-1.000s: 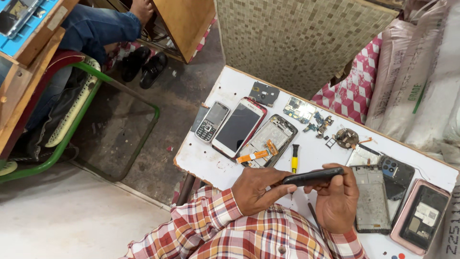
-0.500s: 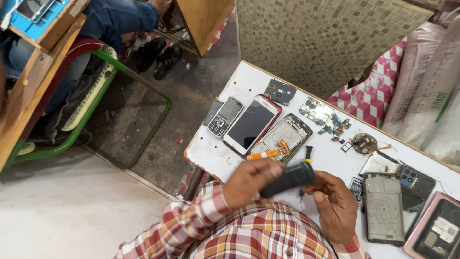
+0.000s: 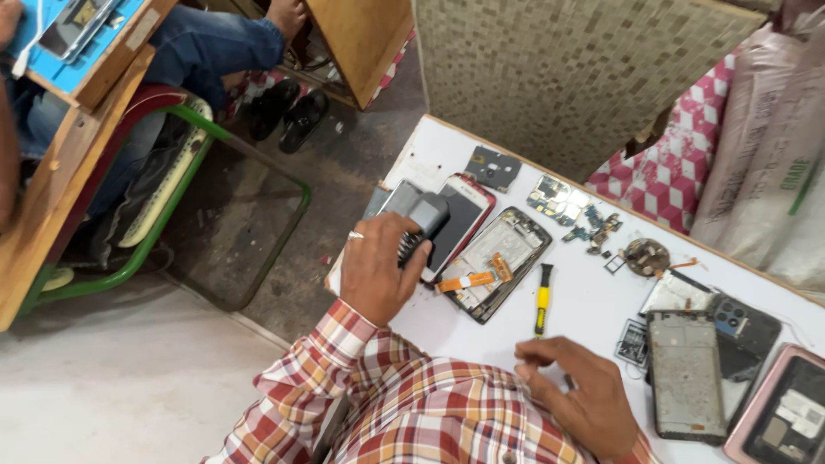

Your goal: The person removes the back cover of a black mobile phone, then uses a yellow screwdriver to unscrew and remove the battery. The person places the back cover and battery on the table.

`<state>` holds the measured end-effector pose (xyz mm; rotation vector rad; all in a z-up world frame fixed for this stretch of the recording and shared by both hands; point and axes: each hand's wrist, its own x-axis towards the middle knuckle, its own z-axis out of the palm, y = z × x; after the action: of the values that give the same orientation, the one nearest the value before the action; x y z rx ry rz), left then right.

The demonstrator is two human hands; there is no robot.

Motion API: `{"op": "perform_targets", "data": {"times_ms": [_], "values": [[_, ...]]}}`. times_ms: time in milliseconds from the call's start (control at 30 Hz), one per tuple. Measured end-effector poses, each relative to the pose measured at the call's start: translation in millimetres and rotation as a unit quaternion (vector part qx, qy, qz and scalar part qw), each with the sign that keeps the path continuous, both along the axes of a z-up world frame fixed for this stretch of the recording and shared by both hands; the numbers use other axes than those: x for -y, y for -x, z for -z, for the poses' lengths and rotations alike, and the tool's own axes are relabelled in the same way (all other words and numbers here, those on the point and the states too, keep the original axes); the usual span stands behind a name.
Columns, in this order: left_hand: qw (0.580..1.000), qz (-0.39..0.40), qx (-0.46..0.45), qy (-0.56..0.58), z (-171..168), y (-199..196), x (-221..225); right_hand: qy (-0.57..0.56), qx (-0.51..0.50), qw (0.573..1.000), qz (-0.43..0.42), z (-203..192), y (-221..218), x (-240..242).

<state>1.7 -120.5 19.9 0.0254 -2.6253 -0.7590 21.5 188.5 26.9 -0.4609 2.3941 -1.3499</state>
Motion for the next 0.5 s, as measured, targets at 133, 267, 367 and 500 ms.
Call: {"op": "perform_targets", "data": {"times_ms": [133,267,367,500], "values": [[0.997,0.021,0.051,0.051,14,8,-15,-0.077,-0.156,0.979,-0.109,-29,33,-41],[0.997,0.033,0.067,0.025,19,6,-7,-0.194,-0.097,0.976,0.029,-58,132,-100],[0.999,-0.003,0.053,-0.006,25,10,15,0.050,-0.100,0.984,0.137,-46,248,-126],[0.993,-0.093,0.056,0.055,29,15,51,0.243,-0.107,0.945,0.190,-23,374,-128]]}}
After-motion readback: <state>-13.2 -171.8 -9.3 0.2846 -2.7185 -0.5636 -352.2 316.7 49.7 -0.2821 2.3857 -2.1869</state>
